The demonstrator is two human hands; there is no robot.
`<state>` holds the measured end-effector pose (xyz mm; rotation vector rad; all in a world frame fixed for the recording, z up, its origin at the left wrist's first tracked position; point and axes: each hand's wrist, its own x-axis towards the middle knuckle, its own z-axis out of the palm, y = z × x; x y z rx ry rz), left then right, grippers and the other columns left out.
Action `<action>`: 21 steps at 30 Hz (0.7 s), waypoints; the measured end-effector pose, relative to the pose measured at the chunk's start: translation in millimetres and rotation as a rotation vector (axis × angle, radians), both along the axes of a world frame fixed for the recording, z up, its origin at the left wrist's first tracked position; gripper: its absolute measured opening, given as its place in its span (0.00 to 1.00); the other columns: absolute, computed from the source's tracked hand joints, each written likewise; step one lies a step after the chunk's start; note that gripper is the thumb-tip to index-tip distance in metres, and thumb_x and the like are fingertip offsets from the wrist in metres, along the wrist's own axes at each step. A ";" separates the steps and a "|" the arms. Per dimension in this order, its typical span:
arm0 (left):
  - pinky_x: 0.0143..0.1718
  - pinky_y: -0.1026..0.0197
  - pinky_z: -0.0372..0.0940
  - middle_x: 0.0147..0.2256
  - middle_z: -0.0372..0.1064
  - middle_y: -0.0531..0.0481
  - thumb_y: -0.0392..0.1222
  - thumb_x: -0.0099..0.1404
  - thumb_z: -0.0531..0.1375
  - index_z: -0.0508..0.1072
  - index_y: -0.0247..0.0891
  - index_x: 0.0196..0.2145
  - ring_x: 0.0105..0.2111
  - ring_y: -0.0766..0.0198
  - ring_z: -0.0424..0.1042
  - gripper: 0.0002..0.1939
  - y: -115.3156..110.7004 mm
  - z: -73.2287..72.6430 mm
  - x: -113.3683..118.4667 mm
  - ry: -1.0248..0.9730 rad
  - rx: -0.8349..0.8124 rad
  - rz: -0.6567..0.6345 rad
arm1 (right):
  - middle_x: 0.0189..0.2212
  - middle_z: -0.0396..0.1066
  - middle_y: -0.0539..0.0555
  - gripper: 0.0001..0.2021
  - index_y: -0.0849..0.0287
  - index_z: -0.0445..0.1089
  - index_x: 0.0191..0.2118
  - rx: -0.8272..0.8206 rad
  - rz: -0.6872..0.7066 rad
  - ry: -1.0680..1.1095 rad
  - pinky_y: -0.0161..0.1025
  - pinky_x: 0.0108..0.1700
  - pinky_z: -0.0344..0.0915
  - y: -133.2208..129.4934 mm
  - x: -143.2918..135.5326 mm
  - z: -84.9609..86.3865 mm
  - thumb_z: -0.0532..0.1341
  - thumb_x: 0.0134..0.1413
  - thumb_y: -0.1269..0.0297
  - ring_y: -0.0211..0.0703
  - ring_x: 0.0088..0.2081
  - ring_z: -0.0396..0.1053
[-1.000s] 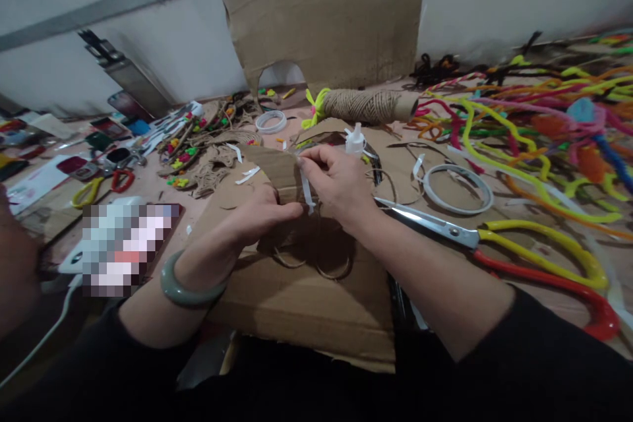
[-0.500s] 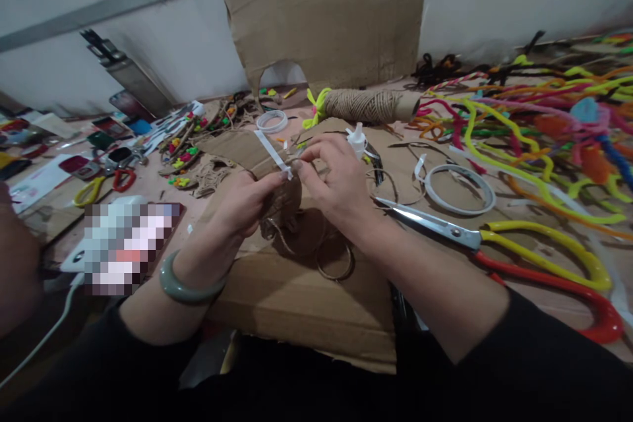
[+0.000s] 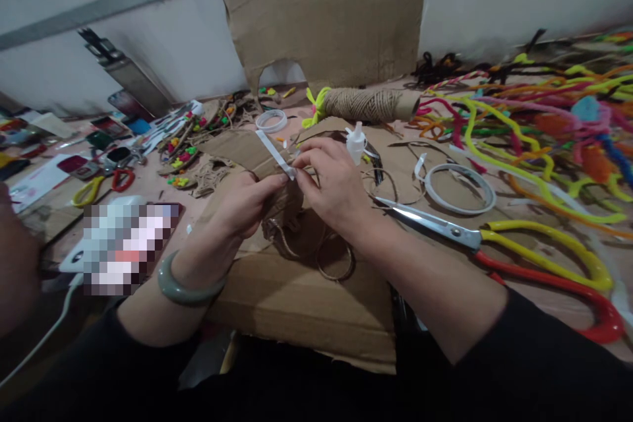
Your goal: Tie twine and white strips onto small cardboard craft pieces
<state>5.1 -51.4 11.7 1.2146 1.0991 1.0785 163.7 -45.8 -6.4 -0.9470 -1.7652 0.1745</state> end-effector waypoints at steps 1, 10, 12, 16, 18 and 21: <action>0.37 0.62 0.69 0.32 0.78 0.50 0.41 0.52 0.65 0.78 0.34 0.35 0.32 0.64 0.74 0.12 0.2 0.2 0.1 0.004 0.001 0.021 | 0.40 0.74 0.56 0.02 0.55 0.69 0.33 -0.031 0.005 0.014 0.51 0.52 0.64 0.1 -0.1 0.1 0.59 0.55 0.68 0.49 0.46 0.70; 0.36 0.62 0.70 0.33 0.78 0.48 0.42 0.50 0.65 0.78 0.34 0.34 0.33 0.62 0.75 0.13 -0.9 2.9 3.9 0.003 -0.007 0.066 | 0.35 0.74 0.54 0.05 0.56 0.68 0.34 -0.351 0.029 0.101 0.45 0.44 0.65 1.4 -5.1 -3.1 0.61 0.52 0.61 0.45 0.38 0.69; 0.34 0.63 0.69 0.31 0.78 0.48 0.42 0.50 0.65 0.78 0.33 0.31 0.32 0.63 0.75 0.11 -2.0 5.9 4.4 0.048 -0.007 0.096 | 0.36 0.74 0.54 0.04 0.56 0.68 0.33 -0.366 0.051 0.106 0.44 0.44 0.65 1.2 -6.3 -2.5 0.59 0.52 0.63 0.45 0.39 0.69; 0.31 0.64 0.68 0.28 0.76 0.50 0.41 0.49 0.65 0.77 0.32 0.29 0.28 0.66 0.73 0.09 -2.0 11.1 4.8 0.036 -0.005 0.151 | 0.38 0.74 0.56 0.05 0.57 0.69 0.35 -0.425 0.093 0.131 0.44 0.40 0.67 2.2 -5.5 -2.0 0.57 0.53 0.63 0.46 0.40 0.70; 0.31 0.65 0.68 0.27 0.76 0.51 0.40 0.49 0.65 0.77 0.33 0.28 0.28 0.66 0.72 0.09 -1.0 11.5 4.7 -0.007 -0.004 0.148 | 0.38 0.74 0.56 0.04 0.56 0.68 0.35 -0.342 0.064 0.117 0.45 0.43 0.67 2.9 -4.0 -3.0 0.58 0.54 0.63 0.47 0.42 0.70; 0.32 0.65 0.68 0.28 0.76 0.51 0.39 0.49 0.65 0.77 0.33 0.30 0.29 0.66 0.73 0.09 0.8 9.0 4.0 -0.035 -0.008 0.136 | 0.39 0.74 0.56 0.02 0.54 0.68 0.35 -0.110 0.008 0.030 0.48 0.50 0.65 2.4 -2.4 -5.0 0.59 0.53 0.66 0.49 0.46 0.70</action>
